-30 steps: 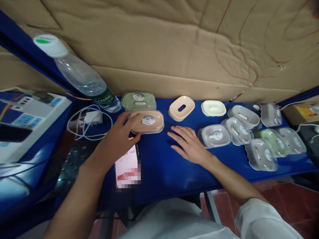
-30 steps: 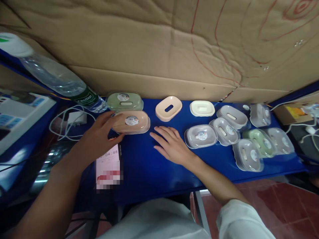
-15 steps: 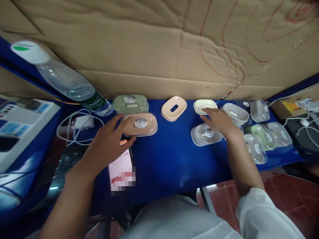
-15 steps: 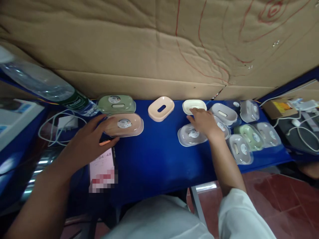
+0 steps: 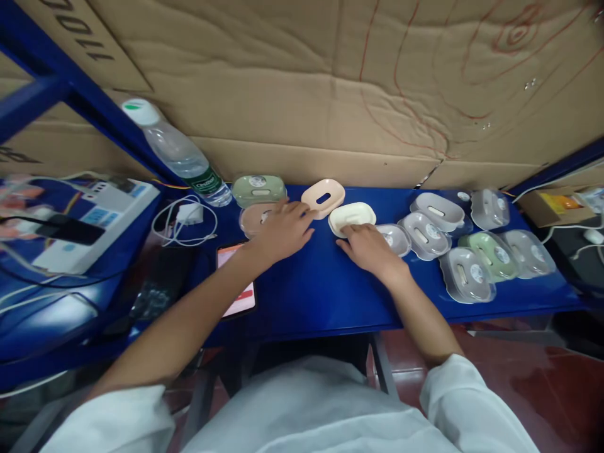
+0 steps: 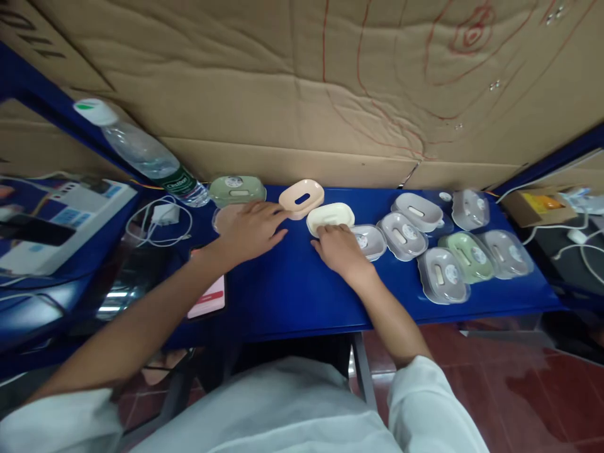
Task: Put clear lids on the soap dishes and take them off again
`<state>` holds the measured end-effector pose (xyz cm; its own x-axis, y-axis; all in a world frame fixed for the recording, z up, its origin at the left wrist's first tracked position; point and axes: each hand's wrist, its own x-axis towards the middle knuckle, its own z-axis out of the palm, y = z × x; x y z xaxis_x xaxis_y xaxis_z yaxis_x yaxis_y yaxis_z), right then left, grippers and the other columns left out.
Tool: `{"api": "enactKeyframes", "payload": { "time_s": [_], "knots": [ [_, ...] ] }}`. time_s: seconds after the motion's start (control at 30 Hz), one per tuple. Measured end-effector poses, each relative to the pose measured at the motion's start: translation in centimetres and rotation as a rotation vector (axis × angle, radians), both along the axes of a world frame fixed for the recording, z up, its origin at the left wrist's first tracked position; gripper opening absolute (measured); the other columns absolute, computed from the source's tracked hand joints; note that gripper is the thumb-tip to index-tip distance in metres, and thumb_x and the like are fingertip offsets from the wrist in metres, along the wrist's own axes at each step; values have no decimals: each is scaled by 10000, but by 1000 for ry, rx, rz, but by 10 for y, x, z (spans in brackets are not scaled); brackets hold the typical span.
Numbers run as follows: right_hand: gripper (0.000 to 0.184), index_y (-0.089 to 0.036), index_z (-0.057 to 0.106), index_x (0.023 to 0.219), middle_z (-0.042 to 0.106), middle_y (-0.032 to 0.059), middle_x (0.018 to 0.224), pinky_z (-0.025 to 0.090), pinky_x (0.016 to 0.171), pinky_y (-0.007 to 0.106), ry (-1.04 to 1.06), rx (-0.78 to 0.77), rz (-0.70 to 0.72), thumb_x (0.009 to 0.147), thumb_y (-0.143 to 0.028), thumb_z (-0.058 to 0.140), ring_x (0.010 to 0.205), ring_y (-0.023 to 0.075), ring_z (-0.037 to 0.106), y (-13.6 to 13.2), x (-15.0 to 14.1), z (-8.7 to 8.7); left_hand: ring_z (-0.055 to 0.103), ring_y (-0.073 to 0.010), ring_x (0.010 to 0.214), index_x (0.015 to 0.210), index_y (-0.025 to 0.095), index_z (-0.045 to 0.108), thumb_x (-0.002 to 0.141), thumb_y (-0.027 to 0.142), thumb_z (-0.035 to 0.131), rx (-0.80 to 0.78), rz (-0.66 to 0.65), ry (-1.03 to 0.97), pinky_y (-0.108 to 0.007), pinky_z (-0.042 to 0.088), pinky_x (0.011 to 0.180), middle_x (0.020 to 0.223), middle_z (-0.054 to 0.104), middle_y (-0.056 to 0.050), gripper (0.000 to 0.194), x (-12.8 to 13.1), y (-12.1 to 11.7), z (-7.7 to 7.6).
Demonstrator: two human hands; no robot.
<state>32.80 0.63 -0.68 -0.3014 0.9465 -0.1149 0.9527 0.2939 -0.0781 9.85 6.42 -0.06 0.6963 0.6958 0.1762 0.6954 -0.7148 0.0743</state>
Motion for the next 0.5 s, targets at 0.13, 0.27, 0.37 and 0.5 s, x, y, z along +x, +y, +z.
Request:
{"api": "enactKeyframes", "payload": {
  "time_s": [0.13, 0.27, 0.37, 0.5],
  "knots": [
    [364, -94, 674, 1375, 726, 206, 1378, 260, 1337, 576, 135, 81, 117, 1093, -257, 513, 1359, 304, 661, -11, -4, -11, 650, -366, 1330, 1382, 100, 684, 980, 162, 632, -33, 87, 82, -540, 419, 1185, 1359, 719, -228, 410, 54, 29, -5],
    [453, -261, 620, 1477, 625, 101, 1565, 144, 1346, 694, 313, 30, 261, 1027, -214, 619, 1527, 283, 520, -17, 25, -11, 746, -324, 1117, 1194, 96, 764, 1008, 91, 517, -65, 169, 87, -442, 534, 973, 1163, 788, -202, 309, 64, 39, -10],
    [576, -316, 578, 1520, 518, 94, 1664, 142, 1295, 792, 293, 38, 154, 965, -190, 669, 1593, 344, 419, -24, 53, -15, 717, -327, 1188, 1246, 123, 750, 1026, 134, 526, -79, 186, 62, -430, 526, 967, 1262, 765, -191, 314, 58, 32, -14],
    [587, -264, 598, 1507, 525, 154, 1643, 161, 1258, 833, 213, 108, 6, 935, -132, 595, 1600, 403, 387, -27, 67, -28, 653, -350, 1306, 1355, 131, 706, 988, 147, 600, -107, 206, 31, -483, 468, 1076, 1379, 721, -194, 382, 61, 27, -20]
  ]
}}
